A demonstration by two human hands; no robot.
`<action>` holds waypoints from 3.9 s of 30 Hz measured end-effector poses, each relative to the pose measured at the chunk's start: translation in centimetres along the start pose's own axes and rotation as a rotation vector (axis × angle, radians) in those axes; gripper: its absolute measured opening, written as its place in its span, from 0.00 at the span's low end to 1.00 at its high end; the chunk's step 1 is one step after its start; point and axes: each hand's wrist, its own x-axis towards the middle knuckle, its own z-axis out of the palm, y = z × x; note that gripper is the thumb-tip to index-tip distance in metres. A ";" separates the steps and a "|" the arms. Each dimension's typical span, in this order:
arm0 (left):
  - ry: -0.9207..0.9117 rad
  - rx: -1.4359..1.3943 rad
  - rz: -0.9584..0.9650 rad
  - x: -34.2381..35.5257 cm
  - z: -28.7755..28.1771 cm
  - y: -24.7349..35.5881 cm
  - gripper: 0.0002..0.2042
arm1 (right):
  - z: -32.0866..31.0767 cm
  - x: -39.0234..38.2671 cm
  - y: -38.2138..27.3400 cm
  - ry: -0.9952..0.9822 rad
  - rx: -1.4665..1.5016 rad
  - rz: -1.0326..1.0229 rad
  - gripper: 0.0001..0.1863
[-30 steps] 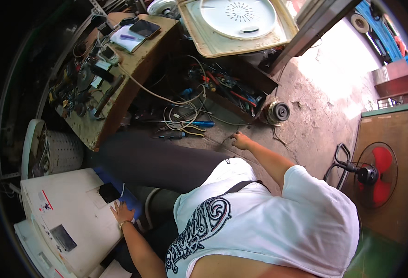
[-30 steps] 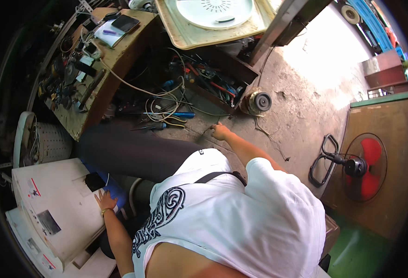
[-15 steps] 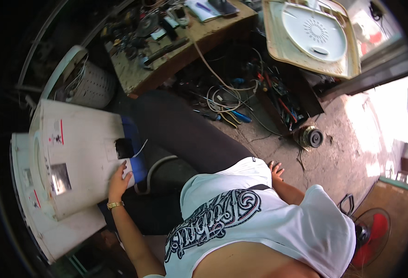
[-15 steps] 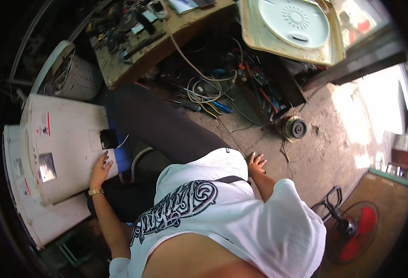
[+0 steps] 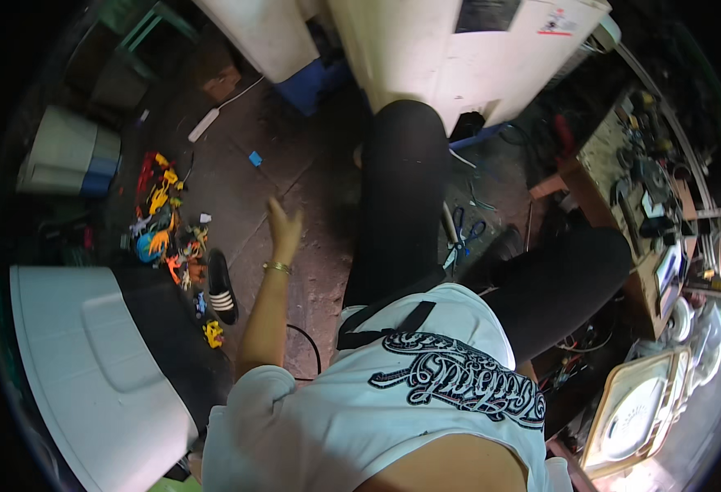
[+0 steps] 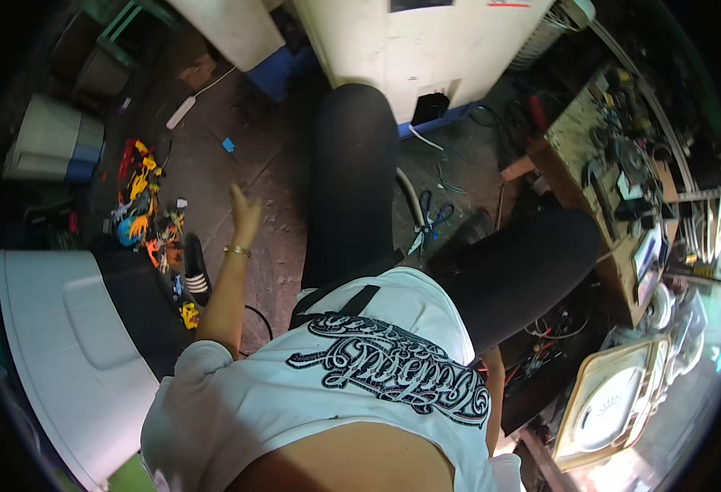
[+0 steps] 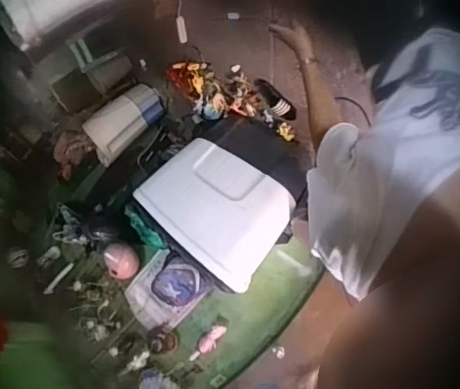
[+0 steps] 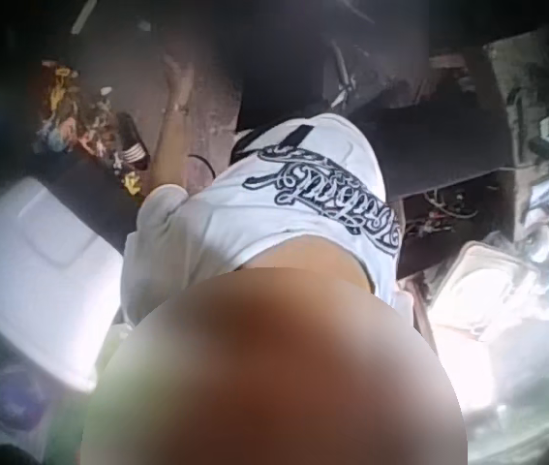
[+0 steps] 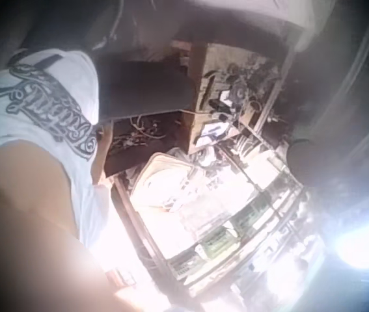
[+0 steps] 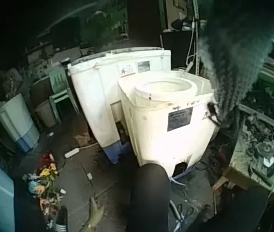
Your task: The person removes the inner drum and lid of a top-loading washing machine, then reassembles the unit by routing wires through the lid and securing it with a screwdriver and a power drill.
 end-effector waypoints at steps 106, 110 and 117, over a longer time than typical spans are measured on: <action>-1.272 0.839 0.402 -2.8 27.1 22.5 0.36 | -14.9 -12.9 -3.6 1.353 2.269 0.013 0.47; -1.353 0.969 0.521 -1.4 26.8 21.3 0.39 | -17.3 -8.9 -0.5 1.192 2.380 -0.549 0.38; -1.111 0.468 0.686 -5.1 23.3 31.1 0.25 | -20.7 -8.0 7.8 1.484 2.412 -0.662 0.28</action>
